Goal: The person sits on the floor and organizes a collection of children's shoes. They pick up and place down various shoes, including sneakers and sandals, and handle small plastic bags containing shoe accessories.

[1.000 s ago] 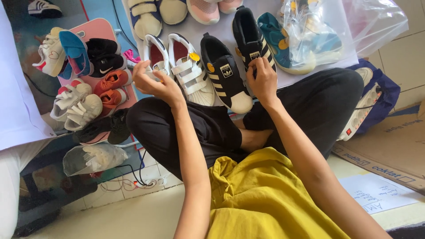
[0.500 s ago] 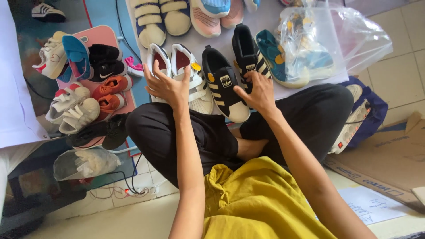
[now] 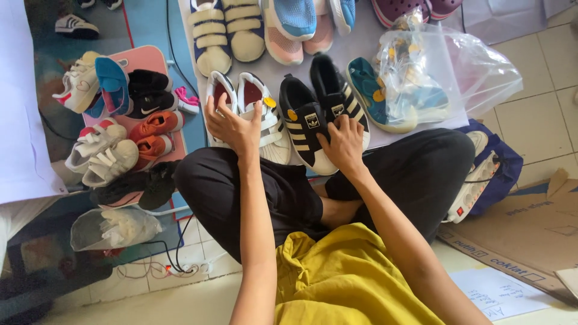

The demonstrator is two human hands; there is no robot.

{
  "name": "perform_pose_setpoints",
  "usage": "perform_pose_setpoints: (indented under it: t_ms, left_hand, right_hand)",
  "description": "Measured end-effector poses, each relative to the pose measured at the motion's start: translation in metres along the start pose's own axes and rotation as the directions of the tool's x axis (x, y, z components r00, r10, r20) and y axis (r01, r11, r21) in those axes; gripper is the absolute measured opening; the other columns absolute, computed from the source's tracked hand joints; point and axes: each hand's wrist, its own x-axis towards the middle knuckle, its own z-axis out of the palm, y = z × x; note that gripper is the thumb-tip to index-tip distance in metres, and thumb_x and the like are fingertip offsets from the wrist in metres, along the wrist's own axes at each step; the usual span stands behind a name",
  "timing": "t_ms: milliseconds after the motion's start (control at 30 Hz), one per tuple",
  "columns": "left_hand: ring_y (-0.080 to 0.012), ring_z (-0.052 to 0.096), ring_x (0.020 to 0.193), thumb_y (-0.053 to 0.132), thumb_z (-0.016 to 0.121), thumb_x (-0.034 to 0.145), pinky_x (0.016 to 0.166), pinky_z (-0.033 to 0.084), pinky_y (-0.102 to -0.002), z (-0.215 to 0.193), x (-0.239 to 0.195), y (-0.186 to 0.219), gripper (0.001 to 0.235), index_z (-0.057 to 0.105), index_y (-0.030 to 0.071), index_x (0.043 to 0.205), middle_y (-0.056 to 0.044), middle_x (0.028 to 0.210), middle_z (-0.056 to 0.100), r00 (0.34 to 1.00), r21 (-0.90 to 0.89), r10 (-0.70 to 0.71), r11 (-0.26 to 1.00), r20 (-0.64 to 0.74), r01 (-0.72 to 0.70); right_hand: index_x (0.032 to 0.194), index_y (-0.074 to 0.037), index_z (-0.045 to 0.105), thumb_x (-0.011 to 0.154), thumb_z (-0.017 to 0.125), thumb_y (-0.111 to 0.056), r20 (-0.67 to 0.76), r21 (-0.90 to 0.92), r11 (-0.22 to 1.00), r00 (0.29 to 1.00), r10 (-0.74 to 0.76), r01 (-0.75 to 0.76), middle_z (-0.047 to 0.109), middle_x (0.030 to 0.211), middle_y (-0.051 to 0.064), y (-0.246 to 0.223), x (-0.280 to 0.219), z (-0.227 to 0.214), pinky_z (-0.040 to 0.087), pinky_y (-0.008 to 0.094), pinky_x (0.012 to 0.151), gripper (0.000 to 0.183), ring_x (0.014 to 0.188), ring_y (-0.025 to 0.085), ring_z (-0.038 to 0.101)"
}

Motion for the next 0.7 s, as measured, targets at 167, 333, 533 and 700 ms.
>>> perform_pose_setpoints:
  t_ms: [167,333,533,700]
  left_hand:
    - [-0.0356,0.050,0.124,0.061,0.081,0.064,0.102,0.035,-0.057,-0.005,0.001,0.002,0.079,0.057,0.021,0.127,-0.007,0.141,0.048,1.000,0.017,0.018,1.000,-0.002,-0.018]
    - [-0.0371,0.050,0.123,0.059,0.081,0.066,0.100,0.036,-0.058,-0.008,0.002,0.005,0.077,0.056,0.020,0.127,-0.007,0.141,0.047,0.999,0.013,0.020,1.000,0.037,-0.021]
    - [-0.0376,0.049,0.123,0.057,0.081,0.065,0.100,0.034,-0.059,-0.007,0.002,0.003,0.075,0.057,0.020,0.124,-0.008,0.139,0.048,0.999,0.012,0.017,1.000,0.044,-0.018]
    - [-0.0384,0.048,0.123,0.057,0.081,0.065,0.098,0.035,-0.059,-0.009,0.002,0.005,0.073,0.057,0.020,0.123,-0.007,0.139,0.048,0.999,-0.004,0.011,1.000,0.035,-0.011]
  right_hand:
    - [0.082,-0.012,0.060,0.081,0.076,-0.045,0.020,-0.008,1.000,1.000,0.007,-0.007,0.049,0.097,0.006,0.001,0.002,0.005,0.036,0.043,0.086,0.036,0.093,0.029,0.055]
    - [0.081,-0.012,0.060,0.082,0.075,-0.043,0.053,-0.002,0.999,0.998,0.037,-0.037,0.050,0.098,0.007,-0.003,0.001,0.006,0.038,0.043,0.081,0.035,0.091,0.030,0.055]
    - [0.081,-0.010,0.061,0.085,0.073,-0.041,0.095,-0.021,0.997,0.993,0.075,-0.074,0.050,0.097,0.007,-0.012,0.001,0.005,0.038,0.041,0.080,0.033,0.089,0.029,0.054]
    - [0.080,-0.011,0.060,0.084,0.072,-0.041,0.035,-0.060,0.994,0.995,0.095,-0.093,0.050,0.096,0.008,-0.019,0.007,0.003,0.037,0.040,0.078,0.033,0.088,0.028,0.052]
